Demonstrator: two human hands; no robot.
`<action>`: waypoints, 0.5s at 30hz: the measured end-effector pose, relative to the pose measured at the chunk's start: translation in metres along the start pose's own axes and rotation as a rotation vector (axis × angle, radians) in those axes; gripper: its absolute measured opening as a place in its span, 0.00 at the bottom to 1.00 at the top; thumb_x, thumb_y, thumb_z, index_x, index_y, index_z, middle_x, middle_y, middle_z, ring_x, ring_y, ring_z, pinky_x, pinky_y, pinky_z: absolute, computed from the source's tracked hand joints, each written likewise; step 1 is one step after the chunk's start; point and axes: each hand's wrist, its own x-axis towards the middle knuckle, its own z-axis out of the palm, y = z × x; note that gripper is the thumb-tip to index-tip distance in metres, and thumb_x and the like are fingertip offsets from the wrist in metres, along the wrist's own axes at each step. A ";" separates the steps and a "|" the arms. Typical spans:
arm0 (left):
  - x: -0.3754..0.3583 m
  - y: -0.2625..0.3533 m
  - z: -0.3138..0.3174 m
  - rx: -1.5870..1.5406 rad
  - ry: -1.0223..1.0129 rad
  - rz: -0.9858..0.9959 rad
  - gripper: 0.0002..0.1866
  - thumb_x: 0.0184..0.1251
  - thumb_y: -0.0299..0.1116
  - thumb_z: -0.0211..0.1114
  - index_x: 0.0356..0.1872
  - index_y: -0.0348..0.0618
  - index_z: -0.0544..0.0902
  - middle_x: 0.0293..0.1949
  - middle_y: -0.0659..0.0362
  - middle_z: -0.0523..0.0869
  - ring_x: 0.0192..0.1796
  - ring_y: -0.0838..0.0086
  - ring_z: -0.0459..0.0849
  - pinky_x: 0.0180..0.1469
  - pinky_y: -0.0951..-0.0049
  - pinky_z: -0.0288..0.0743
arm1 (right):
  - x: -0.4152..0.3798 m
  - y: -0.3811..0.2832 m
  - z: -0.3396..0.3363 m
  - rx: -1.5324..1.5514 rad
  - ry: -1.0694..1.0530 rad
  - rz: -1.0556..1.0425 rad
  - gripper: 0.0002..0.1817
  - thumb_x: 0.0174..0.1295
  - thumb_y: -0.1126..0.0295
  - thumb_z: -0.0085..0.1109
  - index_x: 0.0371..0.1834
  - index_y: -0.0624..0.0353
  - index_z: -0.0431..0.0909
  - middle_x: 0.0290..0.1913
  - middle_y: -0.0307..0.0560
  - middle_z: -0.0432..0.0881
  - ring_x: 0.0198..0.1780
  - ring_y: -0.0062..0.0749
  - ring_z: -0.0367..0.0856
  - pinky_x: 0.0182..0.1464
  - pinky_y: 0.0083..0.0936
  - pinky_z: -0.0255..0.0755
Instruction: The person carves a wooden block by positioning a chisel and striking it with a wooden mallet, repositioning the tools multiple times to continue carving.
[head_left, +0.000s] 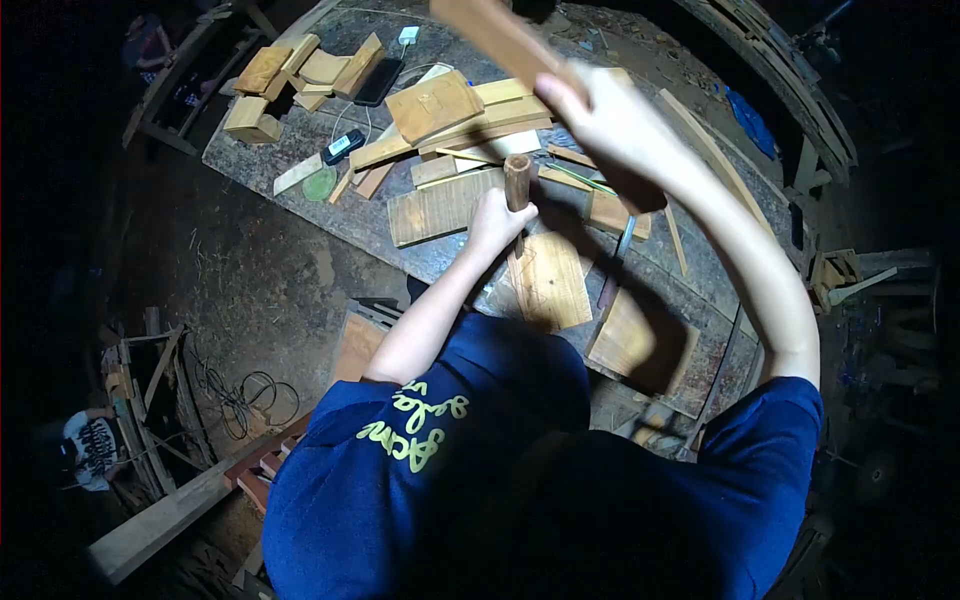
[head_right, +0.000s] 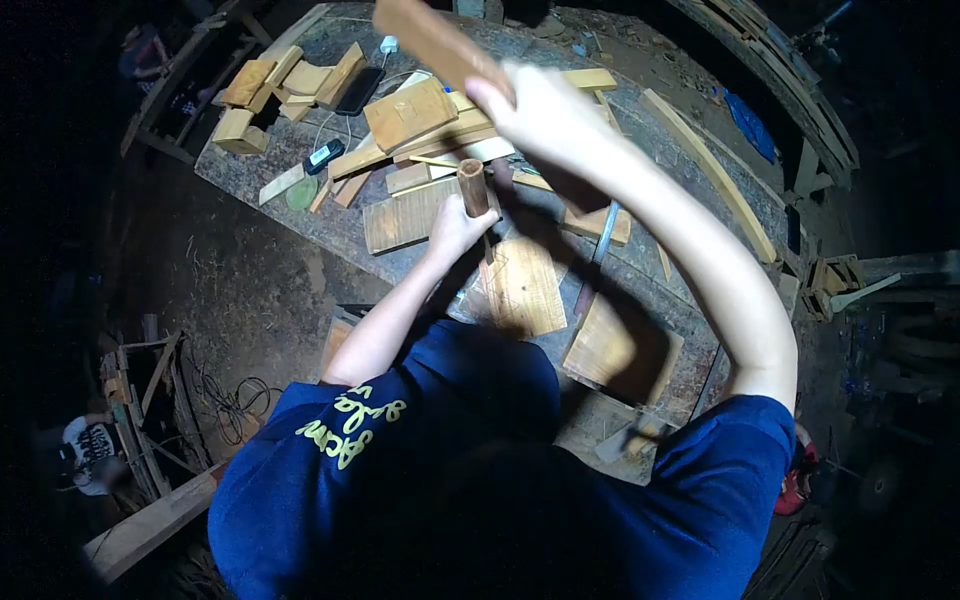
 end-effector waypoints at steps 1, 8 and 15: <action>0.004 -0.011 0.007 -0.003 0.033 0.073 0.17 0.45 0.41 0.70 0.25 0.34 0.84 0.23 0.42 0.83 0.31 0.51 0.86 0.36 0.56 0.78 | 0.001 0.012 0.017 -0.020 -0.113 0.000 0.28 0.68 0.48 0.46 0.33 0.65 0.82 0.26 0.63 0.82 0.32 0.50 0.85 0.40 0.40 0.78; -0.003 -0.005 0.002 -0.081 0.036 0.082 0.15 0.46 0.41 0.70 0.26 0.36 0.85 0.23 0.44 0.84 0.31 0.54 0.87 0.35 0.58 0.78 | -0.018 0.020 0.029 -0.061 -0.324 0.153 0.27 0.66 0.44 0.46 0.35 0.55 0.86 0.36 0.64 0.84 0.42 0.53 0.84 0.49 0.41 0.74; -0.018 -0.023 -0.021 -0.166 0.053 0.028 0.15 0.51 0.39 0.69 0.29 0.34 0.84 0.27 0.52 0.87 0.30 0.66 0.87 0.37 0.67 0.79 | -0.079 0.056 0.059 0.246 -0.140 0.462 0.36 0.68 0.39 0.44 0.55 0.66 0.77 0.42 0.58 0.83 0.46 0.39 0.82 0.52 0.32 0.71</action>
